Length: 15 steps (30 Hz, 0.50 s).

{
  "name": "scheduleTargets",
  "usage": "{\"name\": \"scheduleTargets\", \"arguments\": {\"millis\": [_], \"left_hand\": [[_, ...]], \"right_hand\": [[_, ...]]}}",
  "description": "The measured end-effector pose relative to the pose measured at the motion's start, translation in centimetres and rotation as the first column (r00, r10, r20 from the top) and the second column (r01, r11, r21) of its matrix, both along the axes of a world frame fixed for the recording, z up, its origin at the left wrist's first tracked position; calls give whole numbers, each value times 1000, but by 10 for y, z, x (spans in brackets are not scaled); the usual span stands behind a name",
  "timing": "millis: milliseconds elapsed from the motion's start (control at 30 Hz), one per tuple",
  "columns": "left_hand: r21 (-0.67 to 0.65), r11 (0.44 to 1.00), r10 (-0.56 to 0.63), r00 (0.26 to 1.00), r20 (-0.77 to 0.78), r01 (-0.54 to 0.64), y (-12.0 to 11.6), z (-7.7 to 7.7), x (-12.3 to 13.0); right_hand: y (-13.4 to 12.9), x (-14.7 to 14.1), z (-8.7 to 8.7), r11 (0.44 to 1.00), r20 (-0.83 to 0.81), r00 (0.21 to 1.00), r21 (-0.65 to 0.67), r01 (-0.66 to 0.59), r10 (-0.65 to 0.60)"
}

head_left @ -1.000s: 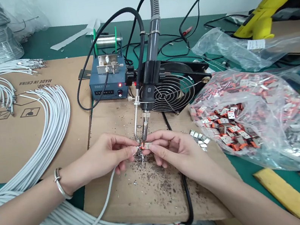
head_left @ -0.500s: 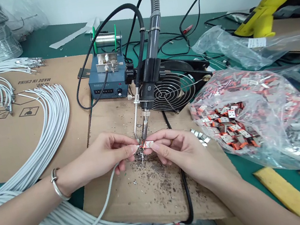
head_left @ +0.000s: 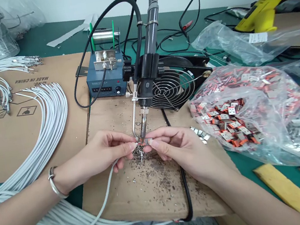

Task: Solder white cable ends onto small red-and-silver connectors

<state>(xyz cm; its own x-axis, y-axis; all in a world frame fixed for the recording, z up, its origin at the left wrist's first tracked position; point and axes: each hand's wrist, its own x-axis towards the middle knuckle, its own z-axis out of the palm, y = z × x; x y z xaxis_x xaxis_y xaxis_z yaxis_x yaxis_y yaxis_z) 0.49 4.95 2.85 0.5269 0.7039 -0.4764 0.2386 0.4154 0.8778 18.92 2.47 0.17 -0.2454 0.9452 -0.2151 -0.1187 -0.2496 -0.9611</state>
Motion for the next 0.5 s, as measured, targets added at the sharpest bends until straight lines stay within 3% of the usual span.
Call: {"name": "scheduleTargets", "arguments": {"millis": [500], "left_hand": [[20,1000,19,999,-36,-18,3,-6,1]], "right_hand": [[1,-2,-1,1000,76,997,15,25,-27]]}}
